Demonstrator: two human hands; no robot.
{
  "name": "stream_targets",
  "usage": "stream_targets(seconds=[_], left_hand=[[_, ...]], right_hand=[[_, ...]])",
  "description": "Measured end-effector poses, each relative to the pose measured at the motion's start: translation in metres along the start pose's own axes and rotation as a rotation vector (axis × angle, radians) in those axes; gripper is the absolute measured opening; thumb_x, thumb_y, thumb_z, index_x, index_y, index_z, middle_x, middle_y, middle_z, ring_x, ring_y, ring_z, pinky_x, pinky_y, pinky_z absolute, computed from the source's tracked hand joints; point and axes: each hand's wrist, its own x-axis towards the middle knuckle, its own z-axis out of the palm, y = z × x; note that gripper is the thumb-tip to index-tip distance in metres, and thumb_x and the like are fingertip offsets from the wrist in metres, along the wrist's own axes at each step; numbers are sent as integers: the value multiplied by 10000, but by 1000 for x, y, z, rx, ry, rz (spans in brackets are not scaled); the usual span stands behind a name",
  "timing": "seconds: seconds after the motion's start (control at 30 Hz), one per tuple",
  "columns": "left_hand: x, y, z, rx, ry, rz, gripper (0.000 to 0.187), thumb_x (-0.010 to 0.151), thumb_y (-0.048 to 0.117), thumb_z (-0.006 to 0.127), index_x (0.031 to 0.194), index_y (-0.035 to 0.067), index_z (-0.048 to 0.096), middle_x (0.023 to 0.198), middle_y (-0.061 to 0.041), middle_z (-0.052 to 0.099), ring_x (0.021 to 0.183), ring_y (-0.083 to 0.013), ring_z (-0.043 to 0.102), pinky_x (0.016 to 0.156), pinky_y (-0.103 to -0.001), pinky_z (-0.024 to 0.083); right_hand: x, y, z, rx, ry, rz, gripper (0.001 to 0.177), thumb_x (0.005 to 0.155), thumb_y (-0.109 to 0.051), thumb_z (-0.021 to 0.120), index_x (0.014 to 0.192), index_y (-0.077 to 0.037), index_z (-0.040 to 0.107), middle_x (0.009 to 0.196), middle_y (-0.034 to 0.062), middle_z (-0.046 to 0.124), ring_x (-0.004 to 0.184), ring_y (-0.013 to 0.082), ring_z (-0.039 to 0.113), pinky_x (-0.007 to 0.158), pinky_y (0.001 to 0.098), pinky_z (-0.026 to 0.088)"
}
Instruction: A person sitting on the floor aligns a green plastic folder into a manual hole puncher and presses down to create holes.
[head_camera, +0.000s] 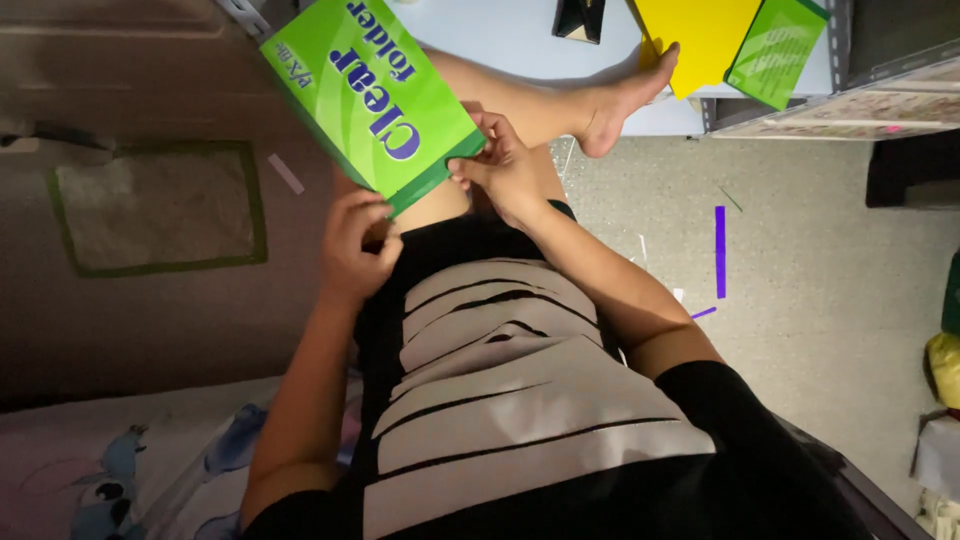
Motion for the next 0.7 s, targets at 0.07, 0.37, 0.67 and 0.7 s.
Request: stream_targets(seconds=[0.07, 0.37, 0.67, 0.7], left_hand=[[13, 19, -6, -171, 2, -325, 298, 825, -25, 825, 1093, 23, 705, 1084, -143, 646, 973, -365, 655, 895, -467, 532], [14, 29, 14, -348, 162, -880, 696, 876, -65, 840, 1413, -37, 400, 1076, -133, 518, 914, -246, 617, 798, -359, 567], [0, -3, 14, -300, 71, -935, 604, 868, -3, 859, 1348, 131, 517, 1005, -96, 623, 789, -212, 653, 689, -323, 561], [6, 2, 12, -298, 75, -935, 604, 868, -3, 859, 1348, 131, 517, 1005, -96, 623, 789, -212, 653, 689, -323, 561]], right_hand=[[1, -5, 8, -18, 33, -12, 523, 810, 198, 763, 1242, 0, 545, 861, 155, 685, 619, 207, 714, 461, 233, 595], [8, 27, -12, -28, 61, 41, 474, 783, 191, 796, 1142, 15, 541, 787, 206, 693, 545, 256, 721, 400, 267, 575], [11, 22, 0, 11, 92, 138, 220, 843, 136, 745, 983, 39, 606, 760, 198, 717, 573, 250, 748, 450, 265, 627], [10, 19, 1, 10, 89, 138, 220, 843, 136, 745, 983, 39, 606, 760, 198, 717, 573, 250, 748, 450, 265, 627]])
